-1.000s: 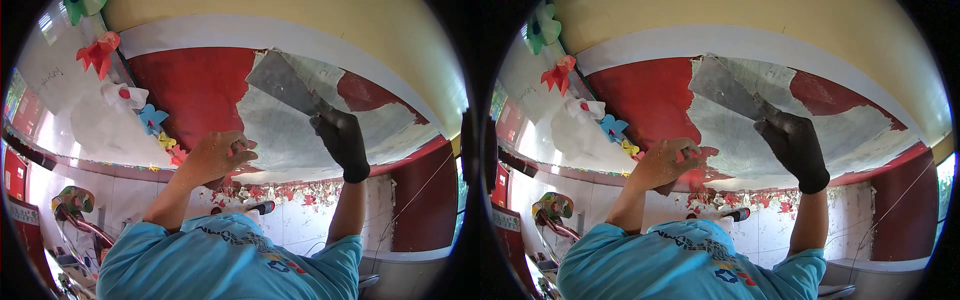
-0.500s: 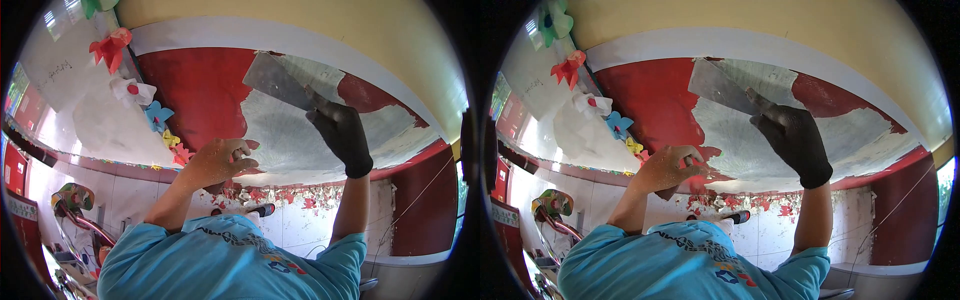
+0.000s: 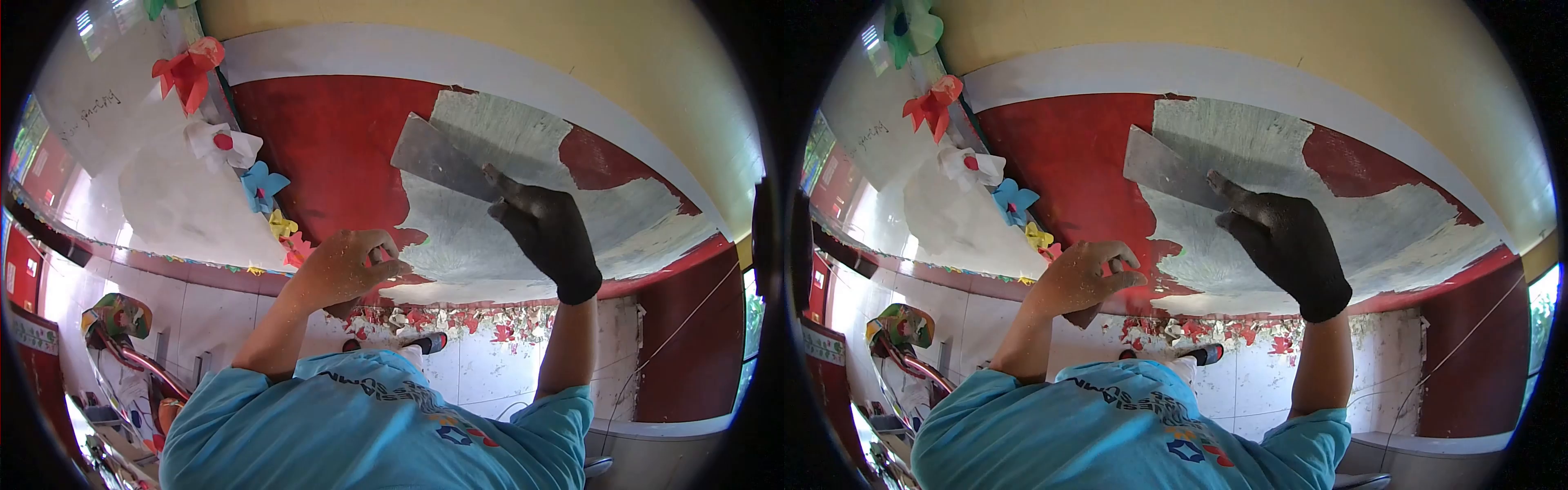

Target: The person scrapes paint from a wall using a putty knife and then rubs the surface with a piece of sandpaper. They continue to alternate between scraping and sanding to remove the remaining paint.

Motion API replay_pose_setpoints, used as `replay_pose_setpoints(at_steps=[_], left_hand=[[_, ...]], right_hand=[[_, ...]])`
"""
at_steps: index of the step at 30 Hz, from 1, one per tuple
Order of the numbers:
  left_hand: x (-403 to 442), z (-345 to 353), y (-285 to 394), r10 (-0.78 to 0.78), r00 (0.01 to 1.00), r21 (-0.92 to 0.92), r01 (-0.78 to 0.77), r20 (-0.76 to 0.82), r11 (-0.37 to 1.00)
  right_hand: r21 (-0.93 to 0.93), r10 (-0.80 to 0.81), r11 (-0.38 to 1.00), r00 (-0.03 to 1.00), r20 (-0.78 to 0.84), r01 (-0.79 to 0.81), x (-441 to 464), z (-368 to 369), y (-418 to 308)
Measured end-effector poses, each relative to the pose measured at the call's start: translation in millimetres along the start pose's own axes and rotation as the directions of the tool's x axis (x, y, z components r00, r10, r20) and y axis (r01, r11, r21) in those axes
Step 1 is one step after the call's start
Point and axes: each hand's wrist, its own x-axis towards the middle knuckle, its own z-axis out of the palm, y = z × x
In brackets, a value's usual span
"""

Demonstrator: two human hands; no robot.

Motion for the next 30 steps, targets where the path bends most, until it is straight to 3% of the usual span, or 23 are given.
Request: replay_pose_setpoints(at_steps=[1,3,7,9,12,13,15,17,18,19,20,21,23,24,26,28,29,30], left_hand=[[-1,-2,0,-0.011,1.0,-0.016,0.011,0.001,1.0],[-3,-4,-3,-0.025,1.0,-0.039,0.025,-0.007,0.999],[-7,-3,-16,-0.057,0.998,-0.046,0.056,-0.024,0.997],[-8,1,-27,-0.093,0.996,-0.041,0.092,-0.014,0.995],[-9,21,-71,-0.111,0.992,-0.051,0.108,-0.066,0.993],[-12,30,-91,-0.189,0.981,-0.009,0.188,-0.054,0.982],[-25,48,-133,-0.275,0.96,0.015,0.276,-0.053,0.961],[-50,64,-174,-0.426,0.905,-0.028,0.426,-0.005,0.904],[-64,72,-193,-0.437,0.899,-0.04,0.437,-0.007,0.899],[-79,80,-212,-0.526,0.851,-0.241,0.513,0.016,0.824],[-96,87,-230,-0.603,0.795,-0.427,0.566,0.06,0.705],[-114,93,-246,-0.613,0.788,-0.434,0.576,0.066,0.693],[-153,107,-279,-0.842,0.498,-0.793,0.59,0.209,0.152],[-177,124,-312,-0.846,0.483,-0.787,0.603,0.228,0.132],[-226,164,-370,-0.943,0.325,-0.843,0.524,0.069,0.119],[-256,175,-362,-0.979,0.11,-0.812,0.579,0.171,-0.076],[-269,183,-364,-0.978,0.107,-0.803,0.59,0.181,-0.084],[-286,195,-368,-0.984,0.052,-0.708,0.701,0.17,-0.085]], right_hand=[[-0.001,-0.003,1.0,1.0,-0.002,0.003,-1,-4,-3],[0.063,0.185,0.981,0.983,-0.022,-0.183,-2,-12,-9],[0.058,0.066,0.997,0.986,-0.15,-0.058,-4,5,2],[-0.092,0.028,0.996,0.998,0.051,-0.023,-6,26,8],[-0.178,0.006,0.984,0.993,0.117,0.015,-36,108,61],[-0.213,0.013,0.977,0.994,0.106,0.01,-56,144,85],[-0.362,0.115,0.932,0.961,0.25,-0.018,-105,200,119],[-0.353,0.147,0.934,0.958,0.248,-0.052,-216,289,208],[-0.348,0.442,0.881,0.818,0.369,-0.319,-244,282,188],[-0.385,0.545,0.832,0.721,0.428,-0.4,-301,299,204],[-0.327,0.489,0.852,0.845,0.217,-0.409,-379,323,221],[-0.356,0.83,0.361,0.123,0.544,-0.862,-402,314,204],[-0.349,0.834,0.339,0.107,0.541,-0.874,-427,285,215],[-0.329,0.84,0.316,0.101,0.533,-0.89,-430,284,203],[-0.293,0.855,0.255,0.074,0.513,-0.922,-436,300,177],[-0.254,0.876,0.192,0.049,0.48,-0.948,-433,307,151],[-0.222,0.886,0.167,0.047,0.462,-0.961,-431,306,141],[-0.185,0.895,0.145,0.049,0.443,-0.972,-436,306,136]])
